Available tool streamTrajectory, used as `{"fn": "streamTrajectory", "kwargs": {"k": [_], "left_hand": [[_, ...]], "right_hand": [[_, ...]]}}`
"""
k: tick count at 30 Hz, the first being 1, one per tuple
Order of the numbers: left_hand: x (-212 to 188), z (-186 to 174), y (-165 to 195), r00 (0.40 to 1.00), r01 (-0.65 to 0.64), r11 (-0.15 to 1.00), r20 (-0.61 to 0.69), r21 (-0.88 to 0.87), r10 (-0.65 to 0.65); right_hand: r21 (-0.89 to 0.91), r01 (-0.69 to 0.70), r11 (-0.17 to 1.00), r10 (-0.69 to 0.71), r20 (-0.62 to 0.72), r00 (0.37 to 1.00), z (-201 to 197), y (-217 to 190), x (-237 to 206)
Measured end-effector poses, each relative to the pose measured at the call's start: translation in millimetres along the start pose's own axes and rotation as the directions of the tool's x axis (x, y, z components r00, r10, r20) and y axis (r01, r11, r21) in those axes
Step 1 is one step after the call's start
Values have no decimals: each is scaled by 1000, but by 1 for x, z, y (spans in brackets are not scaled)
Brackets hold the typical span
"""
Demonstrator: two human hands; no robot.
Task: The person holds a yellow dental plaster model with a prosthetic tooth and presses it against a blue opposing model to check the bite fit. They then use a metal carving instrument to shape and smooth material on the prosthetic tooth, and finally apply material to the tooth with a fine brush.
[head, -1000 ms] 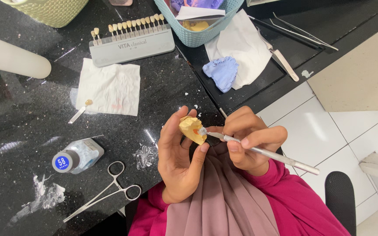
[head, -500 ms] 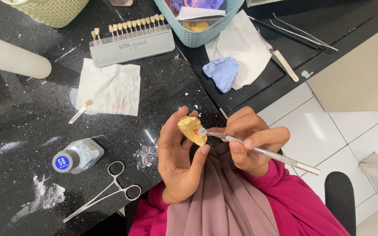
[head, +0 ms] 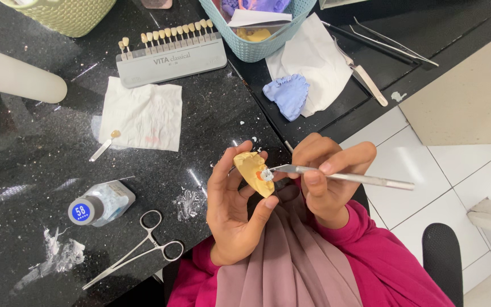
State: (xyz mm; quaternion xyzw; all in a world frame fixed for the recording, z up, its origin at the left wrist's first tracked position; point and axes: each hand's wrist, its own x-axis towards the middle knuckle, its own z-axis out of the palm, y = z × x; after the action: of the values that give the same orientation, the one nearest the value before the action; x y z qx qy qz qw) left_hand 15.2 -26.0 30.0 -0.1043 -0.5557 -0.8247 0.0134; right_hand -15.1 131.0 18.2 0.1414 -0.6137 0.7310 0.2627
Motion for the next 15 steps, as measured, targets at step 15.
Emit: {"fn": "streamTrajectory", "kwargs": {"k": [15], "left_hand": [[0, -1, 0, 997, 67, 994, 30, -89, -65]], "right_hand": [[176, -142, 974, 148, -21, 989, 4, -4, 3]]}}
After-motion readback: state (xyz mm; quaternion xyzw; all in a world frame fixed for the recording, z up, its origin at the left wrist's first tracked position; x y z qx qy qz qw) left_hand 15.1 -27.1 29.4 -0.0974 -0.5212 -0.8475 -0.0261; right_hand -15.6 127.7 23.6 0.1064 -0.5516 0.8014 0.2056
